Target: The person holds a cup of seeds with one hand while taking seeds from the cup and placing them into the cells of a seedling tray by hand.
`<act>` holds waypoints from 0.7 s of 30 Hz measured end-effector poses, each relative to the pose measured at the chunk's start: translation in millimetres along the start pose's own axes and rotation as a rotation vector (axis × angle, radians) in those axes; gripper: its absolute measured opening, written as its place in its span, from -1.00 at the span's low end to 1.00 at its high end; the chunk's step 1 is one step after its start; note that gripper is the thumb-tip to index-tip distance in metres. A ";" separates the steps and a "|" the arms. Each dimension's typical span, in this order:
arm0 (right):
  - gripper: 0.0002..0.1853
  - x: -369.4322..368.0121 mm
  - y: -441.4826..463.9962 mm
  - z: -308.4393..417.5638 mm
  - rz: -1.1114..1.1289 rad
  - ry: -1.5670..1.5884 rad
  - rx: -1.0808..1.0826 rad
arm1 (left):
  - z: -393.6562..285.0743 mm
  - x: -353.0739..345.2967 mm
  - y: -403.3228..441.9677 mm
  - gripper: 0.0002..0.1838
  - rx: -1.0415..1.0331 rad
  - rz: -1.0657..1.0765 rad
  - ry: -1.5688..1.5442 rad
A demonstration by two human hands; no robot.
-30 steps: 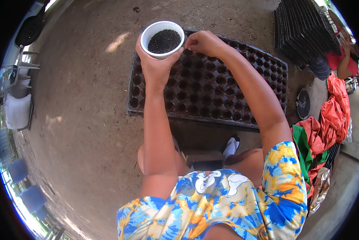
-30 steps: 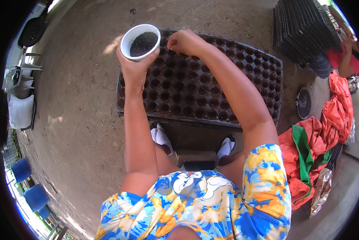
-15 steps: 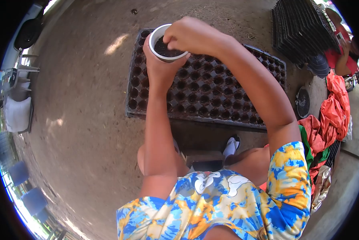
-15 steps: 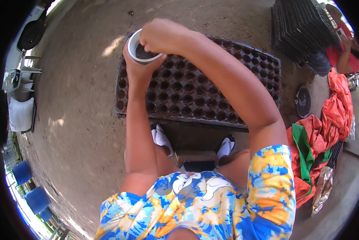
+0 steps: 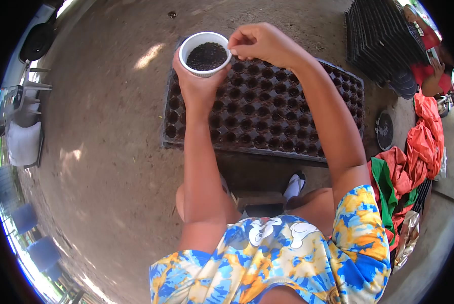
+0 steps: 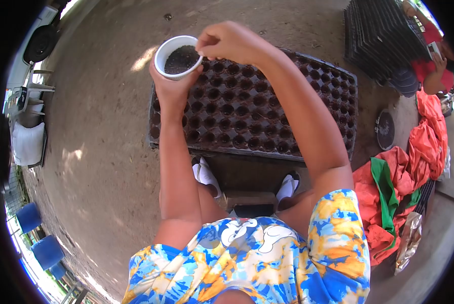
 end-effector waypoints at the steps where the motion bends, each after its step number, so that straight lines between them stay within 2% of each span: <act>1: -0.85 -5.2 -6.3 -17.0 0.015 0.100 -0.091 | 1.6 2.8 1.1 -0.02 0.015 -0.015 -0.024; 3: -0.85 -25.6 -16.4 -47.4 0.064 0.045 -0.209 | -0.3 5.1 0.5 -0.04 -0.005 -0.040 -0.044; 5: -0.83 -42.1 -22.5 -58.8 0.112 -0.126 -0.164 | -1.8 4.5 0.9 -0.03 0.014 -0.041 -0.087; 8: -0.82 -41.3 -24.6 -57.5 0.114 -0.173 -0.195 | -4.8 1.2 0.6 -0.03 0.039 -0.024 -0.123; 11: -0.83 -51.3 -25.8 -38.5 0.248 -0.216 -0.051 | -2.8 -0.4 0.9 -0.02 0.021 -0.019 -0.116; 12: -0.81 -54.5 -27.6 -38.6 0.249 -0.210 -0.100 | -3.4 -1.0 0.3 -0.02 0.025 -0.020 -0.117; 15: -0.80 -16.5 -22.8 -21.3 0.057 -0.453 -0.076 | -6.1 -1.3 -0.6 -0.01 -0.005 -0.031 -0.052; 17: -0.80 17.2 -20.6 5.7 -0.202 -0.451 -0.076 | -5.9 -1.7 -1.3 0.00 -0.074 -0.043 0.079; 18: -0.82 22.8 -16.9 20.7 -0.248 -0.453 -0.022 | -7.3 -5.4 -3.2 0.02 -0.062 -0.037 0.054; 21: -0.82 -5.0 4.4 43.2 -0.041 -0.466 0.132 | -11.3 -20.4 -10.3 0.04 -0.046 0.020 0.081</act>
Point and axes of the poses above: each hand's wrist, its own y-axis towards the middle knuckle, its own x-axis out of the back of the hand, z = x × y, the point moved 7 cm from there along y, towards the middle knuckle, and after that the axes turned 8 degrees about x, right-handed, at the moved point
